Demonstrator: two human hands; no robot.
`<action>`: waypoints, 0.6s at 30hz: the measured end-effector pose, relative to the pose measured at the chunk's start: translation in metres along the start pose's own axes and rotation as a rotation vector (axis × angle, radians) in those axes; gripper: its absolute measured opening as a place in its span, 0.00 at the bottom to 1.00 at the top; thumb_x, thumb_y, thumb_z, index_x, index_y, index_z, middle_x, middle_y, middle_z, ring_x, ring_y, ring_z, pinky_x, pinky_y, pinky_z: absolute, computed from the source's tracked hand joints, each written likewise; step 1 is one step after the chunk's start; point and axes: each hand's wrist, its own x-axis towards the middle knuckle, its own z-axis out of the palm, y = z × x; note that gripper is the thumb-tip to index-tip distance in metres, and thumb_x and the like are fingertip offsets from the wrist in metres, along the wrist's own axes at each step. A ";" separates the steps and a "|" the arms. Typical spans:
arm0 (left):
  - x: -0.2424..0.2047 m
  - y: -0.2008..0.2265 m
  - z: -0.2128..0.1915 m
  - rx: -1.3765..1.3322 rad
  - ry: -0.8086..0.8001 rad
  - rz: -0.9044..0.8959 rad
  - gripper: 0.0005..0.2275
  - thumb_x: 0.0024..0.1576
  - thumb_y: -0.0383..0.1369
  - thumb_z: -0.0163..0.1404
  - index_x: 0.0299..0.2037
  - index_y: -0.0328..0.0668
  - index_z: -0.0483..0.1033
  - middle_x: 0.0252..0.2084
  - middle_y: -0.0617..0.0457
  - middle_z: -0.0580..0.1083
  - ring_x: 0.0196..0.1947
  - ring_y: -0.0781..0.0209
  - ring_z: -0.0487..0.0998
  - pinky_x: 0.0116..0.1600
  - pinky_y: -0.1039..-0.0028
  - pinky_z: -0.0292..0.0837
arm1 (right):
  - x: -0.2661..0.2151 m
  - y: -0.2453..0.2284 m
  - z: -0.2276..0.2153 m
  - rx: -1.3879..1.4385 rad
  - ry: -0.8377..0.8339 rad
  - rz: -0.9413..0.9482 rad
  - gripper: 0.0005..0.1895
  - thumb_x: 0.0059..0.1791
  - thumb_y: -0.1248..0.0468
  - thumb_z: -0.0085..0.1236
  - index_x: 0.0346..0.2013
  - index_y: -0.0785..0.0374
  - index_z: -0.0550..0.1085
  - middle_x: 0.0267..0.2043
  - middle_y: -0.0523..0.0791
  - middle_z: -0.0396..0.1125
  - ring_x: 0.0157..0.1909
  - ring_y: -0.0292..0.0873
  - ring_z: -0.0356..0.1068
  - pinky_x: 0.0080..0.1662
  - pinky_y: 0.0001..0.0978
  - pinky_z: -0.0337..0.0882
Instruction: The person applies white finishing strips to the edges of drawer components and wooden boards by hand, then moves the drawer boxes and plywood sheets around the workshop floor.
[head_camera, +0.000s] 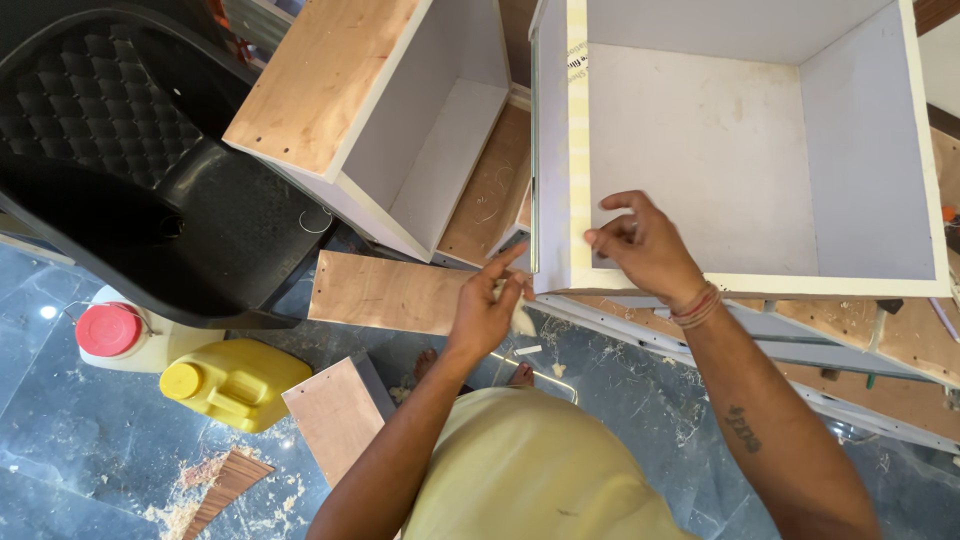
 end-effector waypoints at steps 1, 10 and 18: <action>0.003 -0.001 0.006 -0.007 -0.013 -0.009 0.17 0.63 0.26 0.44 0.63 0.44 0.69 0.38 0.53 0.79 0.21 0.72 0.68 0.26 0.76 0.65 | -0.003 0.003 0.001 -0.132 0.160 -0.093 0.26 0.50 0.61 0.64 0.57 0.69 0.65 0.35 0.51 0.75 0.36 0.41 0.75 0.40 0.30 0.76; 0.008 0.002 0.051 -0.086 0.213 0.048 0.10 0.63 0.24 0.45 0.53 0.35 0.73 0.48 0.52 0.79 0.28 0.64 0.68 0.36 0.73 0.66 | -0.016 0.014 0.014 -0.250 0.541 -0.258 0.18 0.53 0.65 0.60 0.55 0.67 0.66 0.35 0.48 0.76 0.34 0.41 0.77 0.38 0.30 0.75; 0.005 0.007 0.068 -0.046 0.368 0.183 0.08 0.64 0.27 0.49 0.50 0.34 0.75 0.44 0.48 0.81 0.43 0.65 0.81 0.50 0.74 0.75 | -0.016 0.011 0.018 -0.373 0.564 -0.321 0.18 0.53 0.65 0.60 0.55 0.65 0.67 0.36 0.45 0.77 0.35 0.40 0.77 0.33 0.31 0.71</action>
